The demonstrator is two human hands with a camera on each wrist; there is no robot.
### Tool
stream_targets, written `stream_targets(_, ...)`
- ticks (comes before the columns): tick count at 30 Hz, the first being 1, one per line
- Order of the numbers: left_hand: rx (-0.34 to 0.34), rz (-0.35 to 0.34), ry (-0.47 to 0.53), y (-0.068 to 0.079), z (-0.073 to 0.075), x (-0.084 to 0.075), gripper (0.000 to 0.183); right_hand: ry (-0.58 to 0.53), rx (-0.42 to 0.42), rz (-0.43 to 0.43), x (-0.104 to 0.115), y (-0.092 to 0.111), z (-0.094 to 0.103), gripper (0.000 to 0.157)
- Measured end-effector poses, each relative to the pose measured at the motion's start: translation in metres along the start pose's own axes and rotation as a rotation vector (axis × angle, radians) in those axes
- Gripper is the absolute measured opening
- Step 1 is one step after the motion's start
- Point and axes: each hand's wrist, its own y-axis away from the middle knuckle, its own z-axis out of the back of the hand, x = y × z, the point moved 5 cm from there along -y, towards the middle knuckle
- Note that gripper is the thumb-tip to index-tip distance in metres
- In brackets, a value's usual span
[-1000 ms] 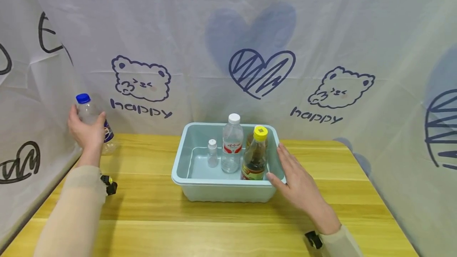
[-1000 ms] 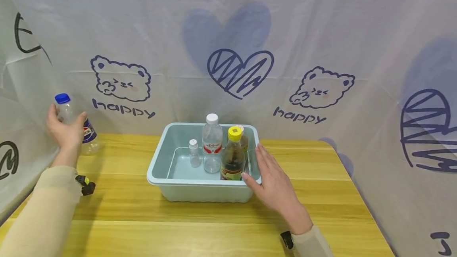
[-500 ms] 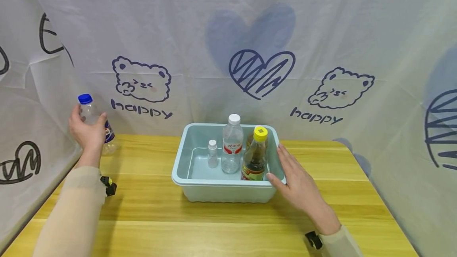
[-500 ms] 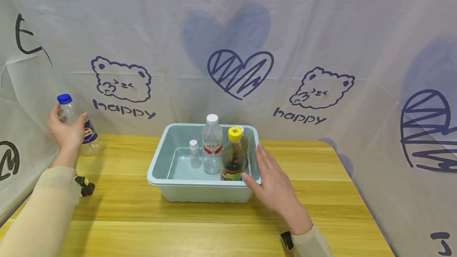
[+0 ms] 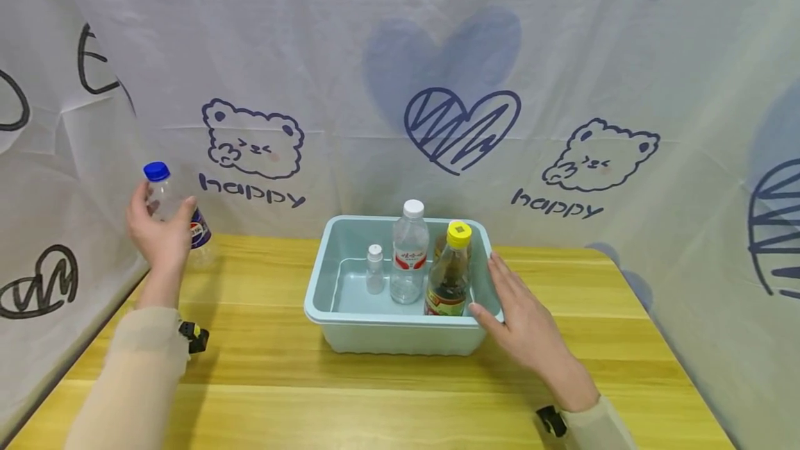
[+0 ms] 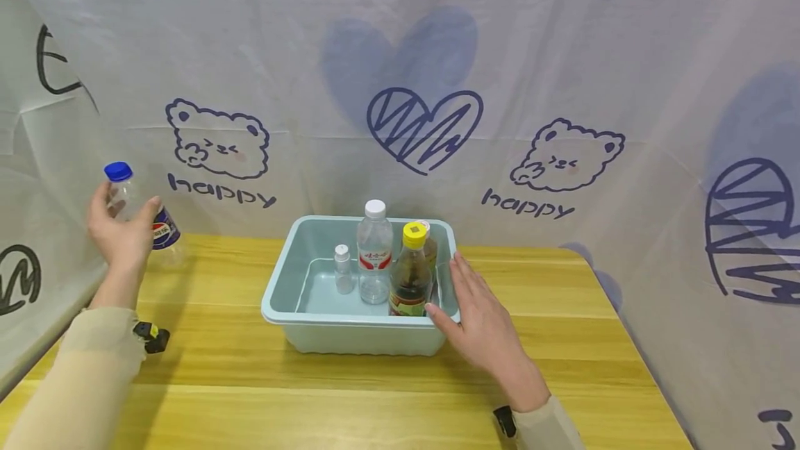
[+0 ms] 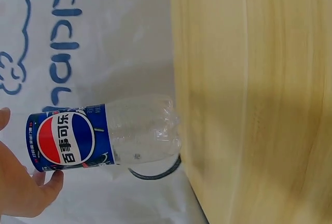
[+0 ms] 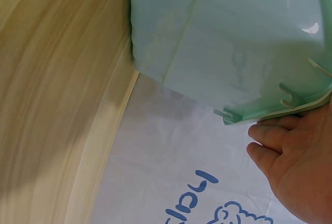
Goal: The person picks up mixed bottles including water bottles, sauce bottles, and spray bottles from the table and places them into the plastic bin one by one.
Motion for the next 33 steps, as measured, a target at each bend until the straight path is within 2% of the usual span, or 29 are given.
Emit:
stream_targets(6, -0.014, -0.069, 0.037, 0.015, 0.001, -0.012, 0.072, -0.005, -0.005, 0.000, 0.000, 0.000, 0.001, 0.081)
stream_targets(10, -0.021, -0.085, 0.047, 0.024, 0.001, -0.019, 0.071, -0.005, -0.008, 0.000, 0.000, 0.000, 0.001, 0.081)
stream_targets(17, -0.030, -0.117, 0.159, 0.042, 0.000, -0.032, 0.073, -0.003, -0.018, 0.013, 0.000, 0.001, 0.001, 0.081)
stream_targets(21, -0.026, -0.158, 0.178, 0.053, -0.002, -0.042, 0.072, -0.002, -0.018, 0.011, 0.000, 0.001, 0.001, 0.081)
stream_targets(25, -0.012, -0.173, 0.182, 0.064, -0.005, -0.051, 0.072, -0.004, -0.017, 0.011, -0.001, 0.000, 0.001, 0.080)
stream_targets(33, 0.003, -0.188, 0.254, 0.083, -0.008, -0.069, 0.072, -0.005, -0.015, 0.012, -0.001, 0.000, 0.000, 0.080)
